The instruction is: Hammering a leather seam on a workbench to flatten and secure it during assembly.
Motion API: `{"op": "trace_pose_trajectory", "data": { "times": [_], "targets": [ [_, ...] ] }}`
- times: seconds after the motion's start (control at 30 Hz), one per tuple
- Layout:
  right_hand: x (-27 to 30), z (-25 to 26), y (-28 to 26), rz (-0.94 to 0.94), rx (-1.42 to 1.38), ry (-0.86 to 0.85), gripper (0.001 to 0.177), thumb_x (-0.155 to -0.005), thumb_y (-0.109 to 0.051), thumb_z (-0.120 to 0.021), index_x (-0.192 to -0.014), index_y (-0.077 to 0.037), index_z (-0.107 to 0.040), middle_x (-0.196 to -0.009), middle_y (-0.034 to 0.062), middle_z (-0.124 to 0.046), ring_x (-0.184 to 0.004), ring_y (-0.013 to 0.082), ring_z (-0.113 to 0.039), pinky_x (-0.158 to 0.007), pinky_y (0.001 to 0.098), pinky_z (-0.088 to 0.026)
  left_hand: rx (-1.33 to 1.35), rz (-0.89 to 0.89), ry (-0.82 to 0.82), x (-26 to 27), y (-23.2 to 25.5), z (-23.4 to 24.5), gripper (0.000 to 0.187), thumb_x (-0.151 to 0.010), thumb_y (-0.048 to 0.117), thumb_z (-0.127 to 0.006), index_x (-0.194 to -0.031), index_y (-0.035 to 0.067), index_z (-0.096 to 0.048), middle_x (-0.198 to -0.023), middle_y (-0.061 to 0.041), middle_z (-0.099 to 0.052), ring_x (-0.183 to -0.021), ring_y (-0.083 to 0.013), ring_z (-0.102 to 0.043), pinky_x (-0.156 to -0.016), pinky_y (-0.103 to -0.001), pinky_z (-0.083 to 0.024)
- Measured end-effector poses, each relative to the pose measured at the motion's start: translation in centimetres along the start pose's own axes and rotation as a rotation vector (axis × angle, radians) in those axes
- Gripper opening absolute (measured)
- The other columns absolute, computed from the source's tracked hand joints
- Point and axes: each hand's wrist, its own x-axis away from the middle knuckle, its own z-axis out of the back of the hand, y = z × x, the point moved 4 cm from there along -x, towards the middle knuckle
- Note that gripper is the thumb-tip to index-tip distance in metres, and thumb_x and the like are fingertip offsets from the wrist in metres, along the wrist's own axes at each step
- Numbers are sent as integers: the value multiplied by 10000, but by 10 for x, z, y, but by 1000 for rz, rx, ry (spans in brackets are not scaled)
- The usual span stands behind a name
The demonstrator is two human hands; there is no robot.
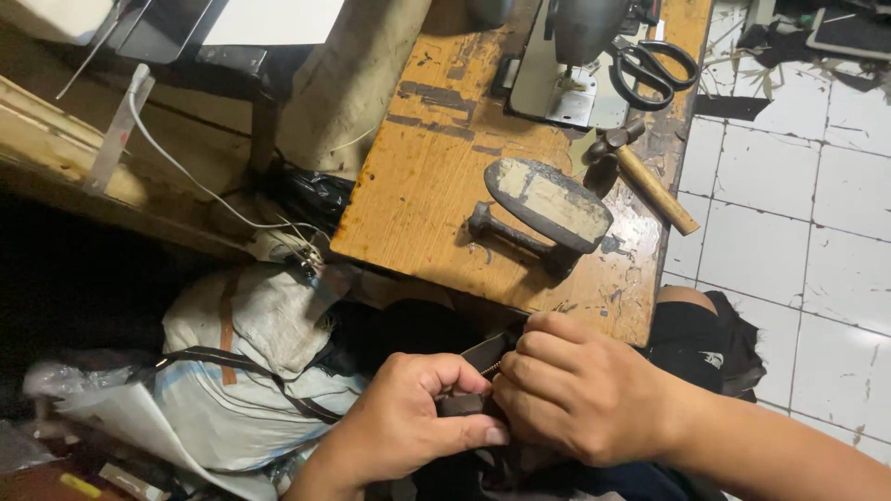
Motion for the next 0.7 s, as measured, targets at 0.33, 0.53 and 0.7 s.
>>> {"op": "trace_pose_trajectory", "data": {
  "times": [0.33, 0.53, 0.7],
  "targets": [
    [-3, 1, 1, -36, -66, 45, 298, -1073, -164, -459, -920, 25, -631, -960, 179, -624, -733, 304, -543, -677, 412, -444, -5, 13, -20, -1, 0, -4, 247, -730, 271, -959, -835, 149, -771, -665, 109, -605, -623, -7, -467, -536, -211, -409],
    [-5, -5, 12, -287, -252, 80, 222, -1015, -163, -536, -844, -30, -586, -860, 105, -602, -693, 279, -488, -669, 393, -393, -42, 7, -36, 0, 4, 4, 257, -736, 322, -939, -837, 161, -765, -708, 107, -636, -667, -16, -526, -599, -214, -468],
    [24, -8, 36, -578, -413, 203, 206, -1014, -152, -529, -1085, -18, -668, -1105, 143, -702, -1043, 275, -689, -933, 362, -553, -7, 78, 57, 7, -3, 13, 236, -740, 299, -899, -911, 150, -833, -707, 99, -684, -639, -23, -551, -592, -215, -479]
  ]
}}
